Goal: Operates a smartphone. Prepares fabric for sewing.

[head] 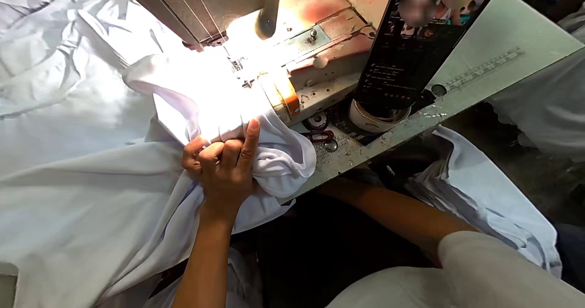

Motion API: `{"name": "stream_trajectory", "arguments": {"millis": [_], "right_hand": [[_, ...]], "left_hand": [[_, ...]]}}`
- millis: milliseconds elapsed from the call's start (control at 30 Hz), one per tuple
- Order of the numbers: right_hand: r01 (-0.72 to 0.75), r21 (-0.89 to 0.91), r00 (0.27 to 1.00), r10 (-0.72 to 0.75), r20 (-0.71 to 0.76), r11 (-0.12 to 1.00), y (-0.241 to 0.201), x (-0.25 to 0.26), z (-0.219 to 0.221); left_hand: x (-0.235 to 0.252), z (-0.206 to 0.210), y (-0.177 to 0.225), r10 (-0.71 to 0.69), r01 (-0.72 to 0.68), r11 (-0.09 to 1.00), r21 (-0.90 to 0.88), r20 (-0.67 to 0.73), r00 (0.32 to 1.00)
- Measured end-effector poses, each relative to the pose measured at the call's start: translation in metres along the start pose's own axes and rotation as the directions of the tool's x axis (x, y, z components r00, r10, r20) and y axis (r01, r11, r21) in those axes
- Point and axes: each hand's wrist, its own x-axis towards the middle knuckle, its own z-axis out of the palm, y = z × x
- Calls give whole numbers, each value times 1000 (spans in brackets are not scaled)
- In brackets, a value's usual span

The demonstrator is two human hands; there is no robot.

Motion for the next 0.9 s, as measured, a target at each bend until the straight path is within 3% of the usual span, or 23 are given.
{"name": "stream_trajectory", "arguments": {"millis": [100,200,233,267,300,367,433,467,500,533,633,667,733,900], "right_hand": [[71,-129,996,-63,62,989,-8,-19,-7],[180,-51,975,-171,139,982,-7,-66,-24],[275,-12,961,-275,24,961,-1,-85,-24],[414,-23,885,-408,-223,910,8,-101,-20],[518,-86,702,-481,-526,851,16,-111,-14],[566,-159,260,-358,-897,809,24,-123,-20],[460,-175,-124,-132,-983,870,33,-129,-40],[418,-153,-251,-48,-967,895,37,-128,-54],[427,-133,-301,2,-953,895,42,-125,-67],[465,-112,-286,29,-958,878,46,-123,-78],[587,0,-90,65,-994,809,48,-119,-102],[615,24,-58,76,-995,788,46,-117,-106],[627,33,-37,72,-997,779,45,-114,-109],[620,43,-65,105,-992,784,43,-113,-110]], "left_hand": [[0,-1,1,-9,9,1000,4,11,1000],[-1,0,1,-6,6,1000,3,15,1000],[0,-1,1,-10,10,1000,0,16,1000],[0,-1,1,-18,18,1000,-4,20,1000],[0,-2,1,-22,22,1000,-7,20,1000],[-1,-2,0,-21,22,1000,-10,20,1000],[-1,-2,0,-17,17,1000,-14,22,1000],[0,-2,0,-17,17,1000,-11,22,1000],[0,-2,0,-14,14,1000,-10,18,1000],[0,-2,0,-12,12,1000,-8,12,1000],[0,-2,0,-9,9,1000,-3,9,1000],[0,-3,0,-9,9,1000,-1,13,1000],[0,-1,0,-8,8,1000,2,9,1000],[-1,0,0,-12,12,1000,0,3,1000]]}}
